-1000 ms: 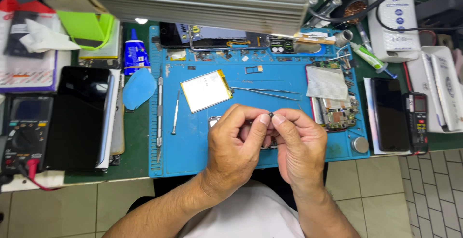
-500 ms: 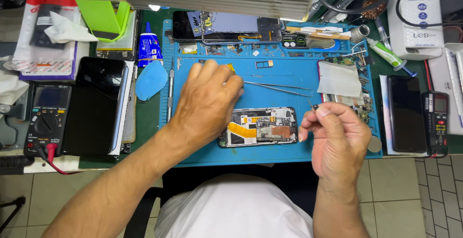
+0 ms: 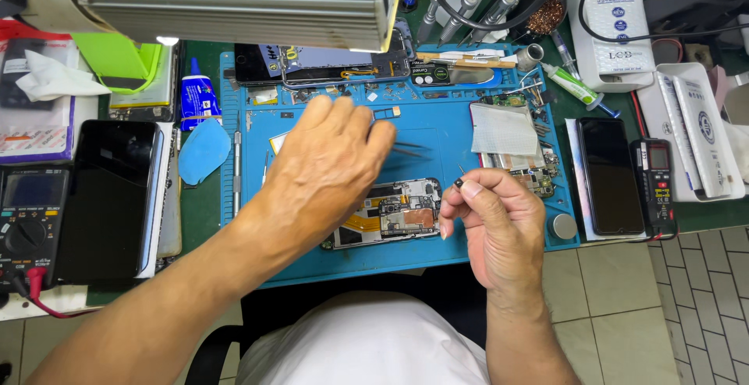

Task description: The person disassembles a smartphone on a blue workbench, using tweezers and a screwdriver to remove screws and detach the motherboard. They carefully lift the logic board from the chassis and inspect it before placing it back down.

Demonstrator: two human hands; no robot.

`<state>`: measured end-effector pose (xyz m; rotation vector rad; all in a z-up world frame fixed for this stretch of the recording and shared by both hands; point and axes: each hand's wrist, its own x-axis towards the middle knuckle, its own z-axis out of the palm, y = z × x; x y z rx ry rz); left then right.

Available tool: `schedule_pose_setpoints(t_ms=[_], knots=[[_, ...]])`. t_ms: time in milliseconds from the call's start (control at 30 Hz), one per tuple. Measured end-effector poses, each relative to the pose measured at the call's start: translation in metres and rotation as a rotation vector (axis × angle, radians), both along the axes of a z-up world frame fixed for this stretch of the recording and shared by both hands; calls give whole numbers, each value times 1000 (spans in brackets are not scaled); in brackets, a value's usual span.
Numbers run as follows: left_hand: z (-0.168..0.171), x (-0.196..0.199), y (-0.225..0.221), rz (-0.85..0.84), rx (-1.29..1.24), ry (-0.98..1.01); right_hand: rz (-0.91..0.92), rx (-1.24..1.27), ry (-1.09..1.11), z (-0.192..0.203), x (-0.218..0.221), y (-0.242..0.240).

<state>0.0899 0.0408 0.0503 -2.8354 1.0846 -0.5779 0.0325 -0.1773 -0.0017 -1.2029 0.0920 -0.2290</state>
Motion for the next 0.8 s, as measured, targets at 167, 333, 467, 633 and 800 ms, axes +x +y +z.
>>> schedule_pose_setpoints(t_ms=[167, 333, 467, 633, 800], knots=[[14, -30, 25, -9, -514, 124, 145, -86, 31, 7, 5, 1], [-6, -37, 8, -42, -931, 292, 194, -101, 31, 11, 10, 9], [-29, -36, 6, -40, -977, 369, 253, -115, 4, 17, 15, 12], [-50, -37, 4, -72, -921, 381, 294, -114, -19, 16, 20, 18], [-51, -38, 1, -53, -842, 393, 325, -122, -60, 16, 21, 22]])
